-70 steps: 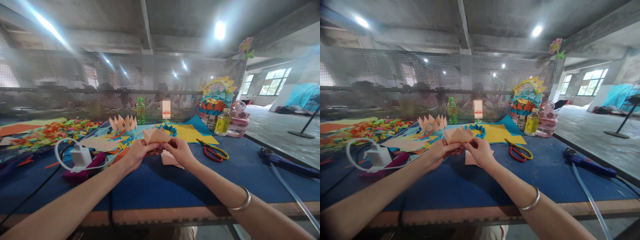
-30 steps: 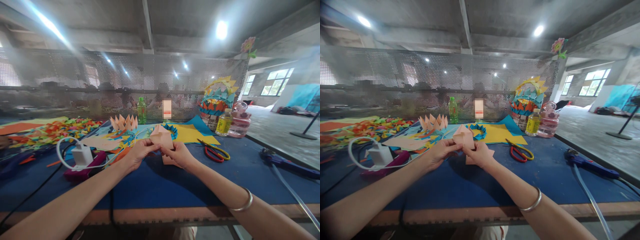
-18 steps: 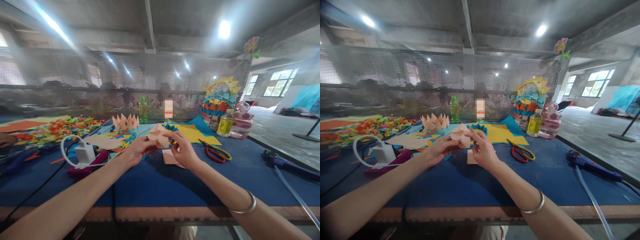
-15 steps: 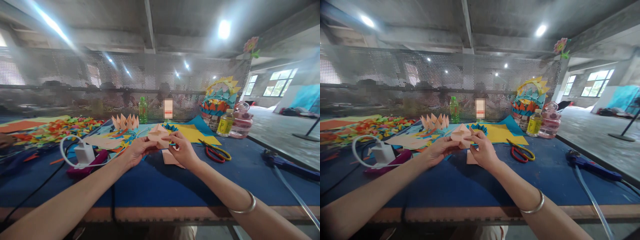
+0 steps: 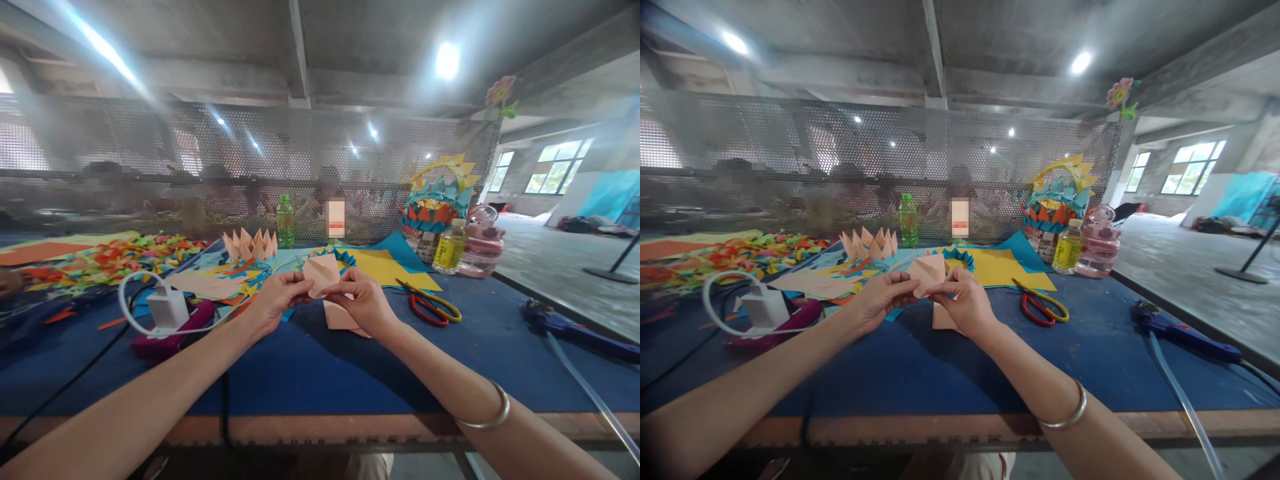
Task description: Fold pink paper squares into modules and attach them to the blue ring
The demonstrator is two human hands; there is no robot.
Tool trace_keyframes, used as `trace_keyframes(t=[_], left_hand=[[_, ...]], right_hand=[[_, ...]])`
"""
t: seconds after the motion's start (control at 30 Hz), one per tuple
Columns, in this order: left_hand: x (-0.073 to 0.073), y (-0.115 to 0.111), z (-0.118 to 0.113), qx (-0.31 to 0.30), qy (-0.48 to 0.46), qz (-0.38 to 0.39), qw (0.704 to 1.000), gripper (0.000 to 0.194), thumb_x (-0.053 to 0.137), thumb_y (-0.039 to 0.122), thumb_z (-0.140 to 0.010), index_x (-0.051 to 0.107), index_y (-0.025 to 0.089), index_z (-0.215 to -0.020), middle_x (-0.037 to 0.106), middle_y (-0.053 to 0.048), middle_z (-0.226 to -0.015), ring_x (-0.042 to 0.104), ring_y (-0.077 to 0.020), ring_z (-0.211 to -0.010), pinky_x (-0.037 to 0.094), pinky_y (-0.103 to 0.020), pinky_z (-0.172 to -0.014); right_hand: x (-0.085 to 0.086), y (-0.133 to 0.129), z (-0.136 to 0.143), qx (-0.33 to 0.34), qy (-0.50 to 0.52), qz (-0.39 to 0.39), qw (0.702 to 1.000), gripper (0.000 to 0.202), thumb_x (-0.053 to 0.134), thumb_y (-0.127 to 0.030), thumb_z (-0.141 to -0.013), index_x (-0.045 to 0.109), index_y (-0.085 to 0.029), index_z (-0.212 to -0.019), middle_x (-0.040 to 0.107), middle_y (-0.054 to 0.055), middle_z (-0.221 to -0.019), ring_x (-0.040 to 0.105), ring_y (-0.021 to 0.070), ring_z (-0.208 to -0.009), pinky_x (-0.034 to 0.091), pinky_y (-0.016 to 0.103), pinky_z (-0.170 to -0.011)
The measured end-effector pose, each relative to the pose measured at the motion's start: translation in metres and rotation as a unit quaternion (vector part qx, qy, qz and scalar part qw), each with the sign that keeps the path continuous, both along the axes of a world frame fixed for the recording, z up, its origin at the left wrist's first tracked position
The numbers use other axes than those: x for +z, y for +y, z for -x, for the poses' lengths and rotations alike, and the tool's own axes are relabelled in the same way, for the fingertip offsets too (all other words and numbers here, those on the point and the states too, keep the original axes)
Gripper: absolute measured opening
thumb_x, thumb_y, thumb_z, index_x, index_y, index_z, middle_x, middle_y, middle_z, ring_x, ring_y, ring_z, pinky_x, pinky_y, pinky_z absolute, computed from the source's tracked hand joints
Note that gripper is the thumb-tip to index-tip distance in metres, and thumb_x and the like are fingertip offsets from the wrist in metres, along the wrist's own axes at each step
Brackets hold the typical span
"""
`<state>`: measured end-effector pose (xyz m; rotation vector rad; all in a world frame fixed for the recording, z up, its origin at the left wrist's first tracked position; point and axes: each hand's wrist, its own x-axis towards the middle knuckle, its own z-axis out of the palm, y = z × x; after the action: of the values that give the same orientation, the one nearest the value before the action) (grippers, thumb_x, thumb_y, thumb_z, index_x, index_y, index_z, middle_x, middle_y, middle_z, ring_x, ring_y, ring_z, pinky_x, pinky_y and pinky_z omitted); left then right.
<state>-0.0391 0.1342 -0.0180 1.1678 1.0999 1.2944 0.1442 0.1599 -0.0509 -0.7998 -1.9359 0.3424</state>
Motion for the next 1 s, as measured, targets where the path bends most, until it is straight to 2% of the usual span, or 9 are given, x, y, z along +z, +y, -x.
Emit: trace_keyframes(t=[0.2,0.37,0.47,0.53,0.6,0.8,1.0], left_hand=[[0.000,-0.002,-0.002,0.010,0.007,-0.002,1.000,0.037,0.089,0.033,-0.046,0.065,0.011,-0.064,0.065,0.002,-0.061,0.060,-0.0097,-0.055,0.049,-0.021,-0.058],[0.002,-0.003,-0.002,0.008,0.010,-0.007,1.000,0.034,0.088,0.032,-0.049,0.066,0.012,-0.064,0.067,0.001,-0.062,0.061,-0.0104,-0.054,0.050,-0.022,-0.057],[0.001,-0.003,-0.003,0.002,0.012,-0.005,1.000,0.031,0.088,0.029,-0.050,0.065,0.012,-0.062,0.068,-0.001,-0.062,0.062,-0.0113,-0.055,0.051,-0.022,-0.057],[0.000,-0.003,-0.003,-0.003,0.011,-0.004,1.000,0.030,0.088,0.028,-0.050,0.065,0.012,-0.062,0.069,-0.001,-0.063,0.063,-0.0122,-0.058,0.052,-0.023,-0.059],[-0.001,-0.004,-0.003,-0.011,0.012,-0.005,1.000,0.031,0.088,0.028,-0.050,0.065,0.012,-0.062,0.069,-0.001,-0.065,0.065,-0.0134,-0.061,0.054,-0.024,-0.062],[-0.001,-0.007,-0.006,-0.032,-0.002,0.008,0.999,0.031,0.090,0.029,-0.048,0.066,0.013,-0.060,0.070,-0.002,-0.066,0.066,-0.0137,-0.066,0.054,-0.024,-0.067],[0.001,-0.008,-0.008,-0.040,0.002,0.014,0.999,0.034,0.091,0.031,-0.044,0.069,0.012,-0.061,0.069,-0.001,-0.065,0.063,-0.0117,-0.062,0.052,-0.022,-0.065]], right_hand=[[0.003,-0.001,0.000,0.010,0.045,0.057,0.997,0.009,0.075,-0.027,-0.078,0.080,-0.028,-0.086,0.050,0.000,-0.074,0.051,0.0150,-0.074,0.044,0.027,-0.069],[0.003,0.004,-0.001,0.033,0.094,0.090,0.991,0.011,0.077,-0.029,-0.075,0.079,-0.029,-0.086,0.055,0.003,-0.092,0.055,0.0187,-0.093,0.046,0.031,-0.083],[0.003,0.005,-0.001,0.020,0.106,0.116,0.987,0.008,0.076,-0.030,-0.074,0.077,-0.024,-0.079,0.056,0.006,-0.102,0.055,0.0216,-0.103,0.047,0.030,-0.077],[0.004,0.004,0.000,0.014,0.106,0.121,0.987,0.013,0.075,-0.033,-0.074,0.074,-0.021,-0.075,0.057,0.007,-0.103,0.055,0.0229,-0.104,0.047,0.029,-0.073],[0.004,0.002,0.000,0.011,0.105,0.125,0.987,0.018,0.074,-0.037,-0.074,0.071,-0.019,-0.072,0.059,0.007,-0.097,0.056,0.0227,-0.100,0.046,0.029,-0.070],[0.004,-0.003,0.003,0.001,0.111,0.147,0.983,0.027,0.069,-0.044,-0.076,0.062,-0.018,-0.071,0.062,0.001,-0.072,0.055,0.0160,-0.068,0.042,0.027,-0.061],[0.005,-0.006,0.005,0.003,0.123,0.161,0.979,0.026,0.068,-0.042,-0.074,0.060,-0.018,-0.067,0.063,0.000,-0.065,0.053,0.0142,-0.061,0.040,0.027,-0.060]])
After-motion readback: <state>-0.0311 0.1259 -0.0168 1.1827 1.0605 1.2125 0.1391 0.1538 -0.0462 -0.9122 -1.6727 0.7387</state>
